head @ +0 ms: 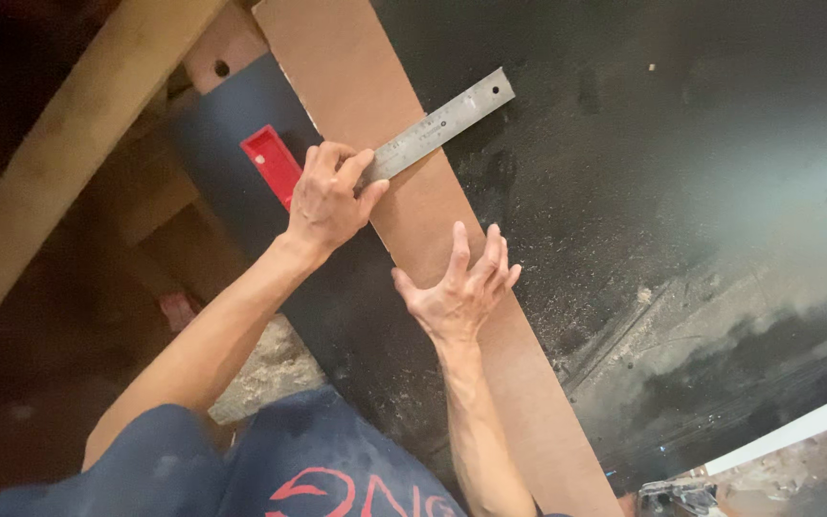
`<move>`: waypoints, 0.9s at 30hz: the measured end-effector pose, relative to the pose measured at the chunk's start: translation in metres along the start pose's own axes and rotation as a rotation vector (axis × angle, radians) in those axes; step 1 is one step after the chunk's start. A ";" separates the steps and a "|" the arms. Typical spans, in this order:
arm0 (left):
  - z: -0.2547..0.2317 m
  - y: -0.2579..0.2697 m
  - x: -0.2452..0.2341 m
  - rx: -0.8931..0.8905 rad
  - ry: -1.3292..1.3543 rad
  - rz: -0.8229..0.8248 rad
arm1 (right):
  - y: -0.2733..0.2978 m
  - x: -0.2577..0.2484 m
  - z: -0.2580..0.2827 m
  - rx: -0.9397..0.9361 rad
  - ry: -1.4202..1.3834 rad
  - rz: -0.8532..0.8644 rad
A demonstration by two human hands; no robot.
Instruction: The person uses a circular saw to cut a long wooden plank on a workbench. They repeatedly measure and mark the plank with a metal ruler and a red square, then reposition the saw to make cuts along the marked lines.
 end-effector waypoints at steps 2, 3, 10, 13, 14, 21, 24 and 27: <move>-0.001 0.000 0.001 -0.007 -0.004 0.008 | -0.003 -0.003 -0.003 -0.011 0.009 0.009; -0.001 0.001 0.002 -0.009 -0.002 0.009 | -0.004 -0.004 -0.003 -0.021 0.013 0.014; 0.000 0.001 0.002 -0.004 -0.006 0.018 | -0.005 -0.007 -0.002 -0.063 0.026 -0.087; 0.001 0.002 0.003 -0.016 -0.004 0.025 | -0.005 -0.007 -0.003 -0.081 0.020 -0.110; 0.002 0.002 0.003 -0.022 -0.003 0.030 | -0.005 -0.007 -0.003 -0.084 0.015 -0.114; 0.001 0.000 0.002 -0.012 -0.018 0.036 | -0.006 -0.005 -0.003 -0.089 0.008 -0.118; 0.002 0.000 0.003 -0.020 -0.012 0.038 | -0.006 -0.005 -0.002 -0.112 -0.006 -0.150; 0.002 0.001 0.003 -0.010 -0.005 0.028 | -0.005 -0.002 -0.003 -0.090 0.010 -0.124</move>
Point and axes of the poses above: each hand's wrist, its own y-axis away from the middle knuckle, its own x-axis out of the palm, z = x × y, the point moved 6 cm from there along -y, towards the middle knuckle, and after that the axes turned 15 degrees about y, right-handed, at the moved point
